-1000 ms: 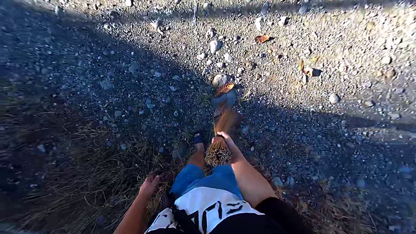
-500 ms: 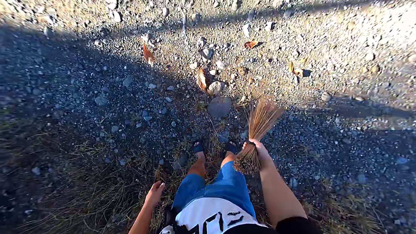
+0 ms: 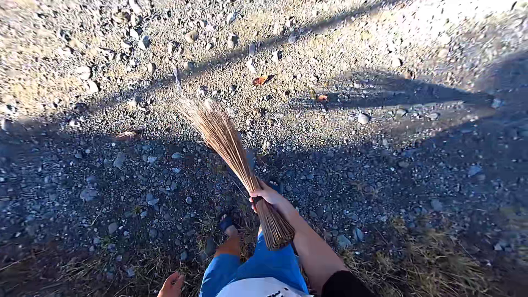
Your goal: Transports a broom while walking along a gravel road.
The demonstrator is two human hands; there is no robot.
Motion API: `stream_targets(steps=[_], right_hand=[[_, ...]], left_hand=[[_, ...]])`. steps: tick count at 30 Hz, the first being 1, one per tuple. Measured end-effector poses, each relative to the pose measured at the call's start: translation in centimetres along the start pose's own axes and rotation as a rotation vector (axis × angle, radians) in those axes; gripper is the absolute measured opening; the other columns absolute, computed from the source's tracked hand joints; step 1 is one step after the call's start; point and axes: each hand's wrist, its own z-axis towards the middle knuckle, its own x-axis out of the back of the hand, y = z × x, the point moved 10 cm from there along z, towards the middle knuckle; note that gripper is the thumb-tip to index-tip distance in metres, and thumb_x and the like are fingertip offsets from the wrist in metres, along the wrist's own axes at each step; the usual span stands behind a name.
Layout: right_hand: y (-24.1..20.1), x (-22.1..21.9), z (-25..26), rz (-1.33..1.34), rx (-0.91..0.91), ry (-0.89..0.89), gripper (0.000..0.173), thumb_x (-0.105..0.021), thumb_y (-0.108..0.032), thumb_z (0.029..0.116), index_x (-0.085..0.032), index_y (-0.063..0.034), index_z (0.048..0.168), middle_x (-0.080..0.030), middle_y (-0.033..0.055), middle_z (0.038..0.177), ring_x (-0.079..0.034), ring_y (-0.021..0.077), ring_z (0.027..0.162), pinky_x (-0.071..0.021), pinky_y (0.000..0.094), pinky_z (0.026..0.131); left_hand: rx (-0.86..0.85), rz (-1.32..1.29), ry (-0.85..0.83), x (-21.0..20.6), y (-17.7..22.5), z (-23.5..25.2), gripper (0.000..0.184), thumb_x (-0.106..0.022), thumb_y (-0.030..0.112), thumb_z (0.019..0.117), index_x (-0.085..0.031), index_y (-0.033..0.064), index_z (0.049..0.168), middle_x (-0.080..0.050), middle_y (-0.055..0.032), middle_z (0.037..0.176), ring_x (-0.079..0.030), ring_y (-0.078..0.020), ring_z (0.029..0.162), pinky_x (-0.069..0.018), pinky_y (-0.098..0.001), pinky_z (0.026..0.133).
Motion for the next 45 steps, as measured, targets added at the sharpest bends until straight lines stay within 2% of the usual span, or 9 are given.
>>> stream_targets(steps=[5,8,13,20,27,31,34,39,45], right_hand=[[0.0,23.0,-11.7,0.247,0.079,0.560,0.070,-0.050,-0.009,0.1037,-0.009,-0.0181,0.159,-0.056,0.0101,0.081,-0.062,0.0216,0.059,-0.0578,0.0388,0.055],[0.2,30.8,-14.1,0.435,0.113,0.850,0.065,-0.053,-0.012,0.1028,-0.016,-0.0089,0.157,-0.057,0.0154,0.099,-0.062,0.0211,0.070,-0.0566,0.0378,0.063],[-6.6,28.1,-6.2,0.451,0.073,0.670,0.033,-0.049,-0.021,0.1055,-0.049,-0.0014,0.131,-0.061,0.0118,0.094,-0.061,0.0173,0.072,-0.0540,0.0348,0.066],[-13.2,18.2,-4.2,0.272,0.121,0.034,0.053,-0.042,-0.010,0.1051,-0.021,-0.0141,0.153,-0.060,0.0091,0.077,-0.064,0.0200,0.060,-0.0583,0.0343,0.056],[-16.3,33.4,-14.5,0.434,0.343,0.501,0.066,-0.038,-0.010,0.1051,-0.003,-0.0219,0.159,-0.061,0.0112,0.099,-0.068,0.0234,0.078,-0.0609,0.0399,0.069],[-22.0,40.9,-10.7,0.440,0.302,0.833,0.045,-0.044,-0.008,0.1023,-0.029,-0.0068,0.144,-0.059,0.0080,0.087,-0.065,0.0153,0.069,-0.0575,0.0322,0.062],[-29.4,37.4,-0.7,0.358,0.206,0.811,0.025,-0.049,-0.013,0.1035,-0.049,0.0000,0.124,-0.061,0.0068,0.081,-0.061,0.0122,0.066,-0.0537,0.0302,0.060],[-40.1,18.8,16.5,0.270,0.131,0.194,0.048,-0.052,-0.004,0.0997,-0.035,-0.0070,0.145,-0.059,0.0090,0.091,-0.062,0.0157,0.072,-0.0571,0.0336,0.066],[-45.7,14.9,12.9,0.177,0.143,-0.146,0.061,-0.042,-0.008,0.1001,-0.020,-0.0169,0.157,-0.064,0.0114,0.099,-0.066,0.0194,0.072,-0.0593,0.0346,0.065]], left_hand=[[-0.039,0.015,-0.008,-4.1,7.8,-1.6,0.056,-0.049,0.033,0.1099,-0.036,0.0045,0.156,-0.056,-0.0285,0.142,-0.057,-0.0444,0.128,-0.0459,-0.0617,0.102],[-0.055,0.075,-0.015,-5.9,11.4,-3.3,0.058,-0.050,0.031,0.1097,-0.033,0.0050,0.158,-0.055,-0.0289,0.143,-0.056,-0.0447,0.128,-0.0461,-0.0615,0.102],[-0.160,0.283,0.014,-7.4,17.8,-4.3,0.062,-0.055,0.033,0.1077,-0.032,0.0059,0.159,-0.059,-0.0302,0.138,-0.061,-0.0459,0.124,-0.0484,-0.0611,0.102],[-0.259,0.392,0.001,-7.9,29.0,-4.0,0.059,-0.052,0.034,0.1087,-0.035,0.0072,0.158,-0.059,-0.0290,0.139,-0.060,-0.0453,0.124,-0.0484,-0.0611,0.101],[-0.201,0.383,-0.093,-10.1,36.7,0.1,0.057,-0.050,0.036,0.1096,-0.036,0.0065,0.157,-0.057,-0.0288,0.141,-0.059,-0.0438,0.126,-0.0478,-0.0586,0.101],[-0.172,0.324,-0.123,-10.4,41.0,3.7,0.057,-0.052,0.036,0.1084,-0.039,0.0067,0.156,-0.057,-0.0279,0.142,-0.058,-0.0433,0.128,-0.0469,-0.0594,0.104],[-0.136,0.279,-0.140,-9.4,43.1,2.9,0.055,-0.051,0.034,0.1091,-0.040,0.0069,0.155,-0.058,-0.0283,0.140,-0.059,-0.0441,0.126,-0.0475,-0.0598,0.103],[-0.070,0.281,-0.094,-5.5,47.2,2.0,0.053,-0.050,0.033,0.1096,-0.043,0.0046,0.154,-0.058,-0.0297,0.139,-0.059,-0.0452,0.125,-0.0466,-0.0614,0.101],[-0.048,0.087,-0.089,-6.0,52.0,1.5,0.051,-0.048,0.030,0.1105,-0.042,0.0035,0.153,-0.056,-0.0279,0.141,-0.058,-0.0436,0.127,-0.0464,-0.0598,0.103]])
